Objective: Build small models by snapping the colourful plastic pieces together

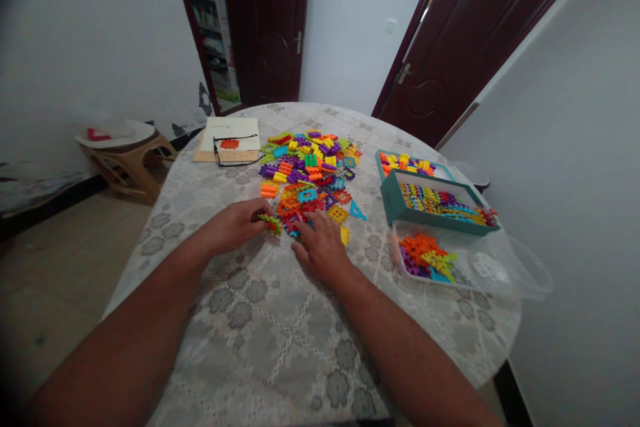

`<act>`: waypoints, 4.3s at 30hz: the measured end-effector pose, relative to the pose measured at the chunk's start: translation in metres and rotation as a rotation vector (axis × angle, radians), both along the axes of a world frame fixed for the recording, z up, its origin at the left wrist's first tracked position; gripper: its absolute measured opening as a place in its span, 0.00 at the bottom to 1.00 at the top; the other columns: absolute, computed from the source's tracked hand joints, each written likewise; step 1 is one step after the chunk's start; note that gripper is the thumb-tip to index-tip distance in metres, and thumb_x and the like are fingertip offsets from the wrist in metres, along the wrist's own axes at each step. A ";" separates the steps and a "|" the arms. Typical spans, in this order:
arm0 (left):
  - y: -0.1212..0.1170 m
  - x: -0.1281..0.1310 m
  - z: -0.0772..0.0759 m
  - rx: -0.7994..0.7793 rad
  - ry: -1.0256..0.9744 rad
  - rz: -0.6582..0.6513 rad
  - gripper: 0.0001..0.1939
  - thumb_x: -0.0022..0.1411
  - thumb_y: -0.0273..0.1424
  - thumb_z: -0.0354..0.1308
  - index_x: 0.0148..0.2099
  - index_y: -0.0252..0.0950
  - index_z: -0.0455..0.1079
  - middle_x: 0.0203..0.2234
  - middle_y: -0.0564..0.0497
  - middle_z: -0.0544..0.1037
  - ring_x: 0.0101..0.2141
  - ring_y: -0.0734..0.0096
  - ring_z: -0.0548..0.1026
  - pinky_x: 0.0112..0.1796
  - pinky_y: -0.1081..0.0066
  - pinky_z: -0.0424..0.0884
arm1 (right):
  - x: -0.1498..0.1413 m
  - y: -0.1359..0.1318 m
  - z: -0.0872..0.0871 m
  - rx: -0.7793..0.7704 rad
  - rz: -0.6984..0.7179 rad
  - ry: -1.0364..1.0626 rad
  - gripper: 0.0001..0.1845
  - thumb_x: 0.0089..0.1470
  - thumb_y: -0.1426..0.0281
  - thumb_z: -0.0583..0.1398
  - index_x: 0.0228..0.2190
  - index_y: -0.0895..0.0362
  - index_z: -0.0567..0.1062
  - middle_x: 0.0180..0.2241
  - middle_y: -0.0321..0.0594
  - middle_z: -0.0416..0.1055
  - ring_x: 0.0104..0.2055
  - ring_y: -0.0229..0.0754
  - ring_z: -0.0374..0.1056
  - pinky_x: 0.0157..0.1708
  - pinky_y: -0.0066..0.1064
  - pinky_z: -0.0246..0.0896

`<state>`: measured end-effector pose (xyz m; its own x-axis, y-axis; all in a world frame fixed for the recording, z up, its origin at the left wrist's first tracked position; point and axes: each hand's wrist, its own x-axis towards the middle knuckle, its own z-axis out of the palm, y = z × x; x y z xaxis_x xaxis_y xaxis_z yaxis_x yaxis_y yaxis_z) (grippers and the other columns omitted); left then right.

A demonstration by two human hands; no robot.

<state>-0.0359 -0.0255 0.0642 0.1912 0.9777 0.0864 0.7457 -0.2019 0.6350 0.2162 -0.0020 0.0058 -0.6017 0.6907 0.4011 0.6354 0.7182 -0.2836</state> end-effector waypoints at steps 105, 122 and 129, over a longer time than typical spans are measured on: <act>-0.006 0.035 -0.011 -0.092 -0.050 -0.169 0.13 0.61 0.34 0.65 0.49 0.44 0.78 0.35 0.51 0.82 0.37 0.63 0.77 0.41 0.66 0.69 | 0.028 0.015 0.033 0.013 -0.070 0.114 0.12 0.68 0.68 0.56 0.47 0.55 0.78 0.43 0.47 0.79 0.45 0.49 0.72 0.48 0.39 0.66; -0.003 0.032 -0.018 -0.040 -0.060 -0.218 0.16 0.61 0.30 0.64 0.52 0.45 0.77 0.43 0.49 0.83 0.41 0.62 0.79 0.45 0.65 0.70 | 0.027 0.021 0.015 -0.081 -0.096 0.243 0.14 0.67 0.70 0.55 0.47 0.56 0.79 0.45 0.47 0.78 0.48 0.48 0.72 0.52 0.40 0.67; -0.002 0.031 -0.018 -0.051 -0.023 -0.230 0.15 0.63 0.32 0.64 0.52 0.42 0.76 0.42 0.49 0.83 0.39 0.63 0.78 0.42 0.67 0.69 | 0.056 0.042 0.012 0.033 -0.533 -0.169 0.12 0.62 0.67 0.60 0.44 0.58 0.78 0.48 0.54 0.72 0.52 0.55 0.65 0.54 0.44 0.61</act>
